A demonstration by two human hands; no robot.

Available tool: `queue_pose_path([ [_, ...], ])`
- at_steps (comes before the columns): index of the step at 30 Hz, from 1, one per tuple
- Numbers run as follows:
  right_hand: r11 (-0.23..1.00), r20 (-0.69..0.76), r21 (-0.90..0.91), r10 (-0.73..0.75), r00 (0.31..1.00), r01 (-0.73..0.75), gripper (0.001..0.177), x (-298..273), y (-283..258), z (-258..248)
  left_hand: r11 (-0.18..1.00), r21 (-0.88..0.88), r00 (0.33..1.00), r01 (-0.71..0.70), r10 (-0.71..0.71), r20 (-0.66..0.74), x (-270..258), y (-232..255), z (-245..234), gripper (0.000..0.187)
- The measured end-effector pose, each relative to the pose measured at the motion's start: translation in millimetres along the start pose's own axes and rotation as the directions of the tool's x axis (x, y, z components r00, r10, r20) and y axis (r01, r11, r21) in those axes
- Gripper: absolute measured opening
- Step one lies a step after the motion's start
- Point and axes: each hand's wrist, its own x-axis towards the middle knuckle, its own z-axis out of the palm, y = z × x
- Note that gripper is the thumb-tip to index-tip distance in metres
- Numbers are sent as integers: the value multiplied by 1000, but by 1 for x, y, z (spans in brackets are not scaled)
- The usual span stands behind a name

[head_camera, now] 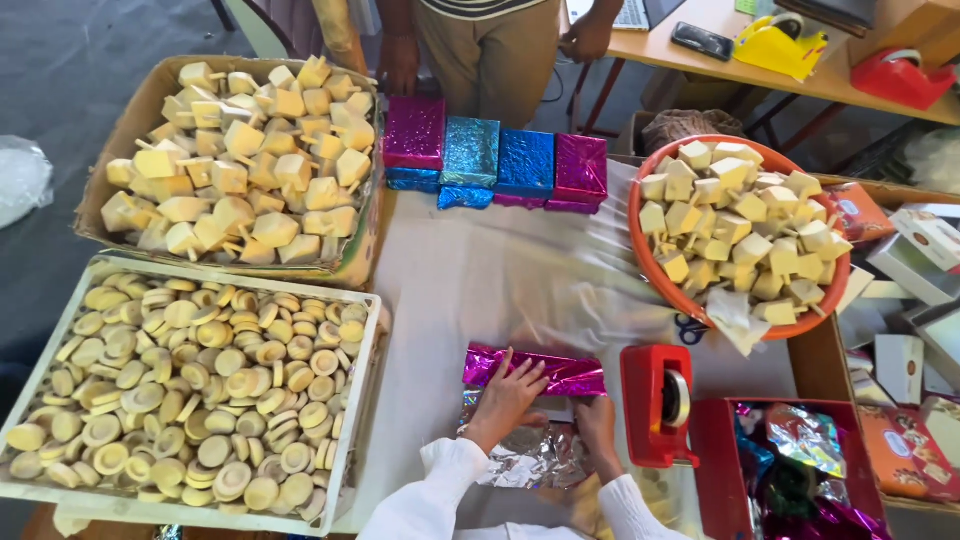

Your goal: The person handles small wooden objects, placing them into small boxes by hand, then uses a tape dispenser and scissors to wrap the boxes in foil and pink paper.

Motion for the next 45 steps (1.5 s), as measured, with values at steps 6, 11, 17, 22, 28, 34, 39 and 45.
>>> queue_pose_path([
  [6, 997, 3, -67, 50, 999, -50, 25, 3, 9, -7, 997, -76, 999, -20, 23, 39, -6, -3, -14, 94],
  [11, 997, -280, 17, -67, 958, 75, 41, -57, -109, -44, 996, -85, 1000, -22, 22, -3, -13, -5, 2, 84],
  [17, 719, -64, -417, -634, 771, 557, 42, -68, -136, -40, 995, -96, 1000, -7, 6, -20, -11, -1, 0, 83],
  [22, 589, 202, -457, -660, 723, 666, 49, -63, -108, -25, 994, -110, 1000, 15, -16, -14, -21, 3, 1, 76],
  [28, 636, 263, -428, -593, 761, 643, 45, -62, -99, -34, 992, -123, 989, 2, -20, -145, -32, 15, 18, 61],
  [34, 619, 319, -409, -591, 741, 670, 51, -61, -102, -35, 995, -82, 974, 51, -67, -215, -38, 18, 10, 53],
  [39, 620, 302, -414, -597, 743, 666, 47, -62, -102, -33, 522, -642, 440, 562, -846, -303, -36, -4, -18, 31],
  [45, 637, 273, -394, -607, 746, 663, 39, -60, -99, -34, 49, -843, 300, 535, -945, 135, -29, -61, -1, 47],
])
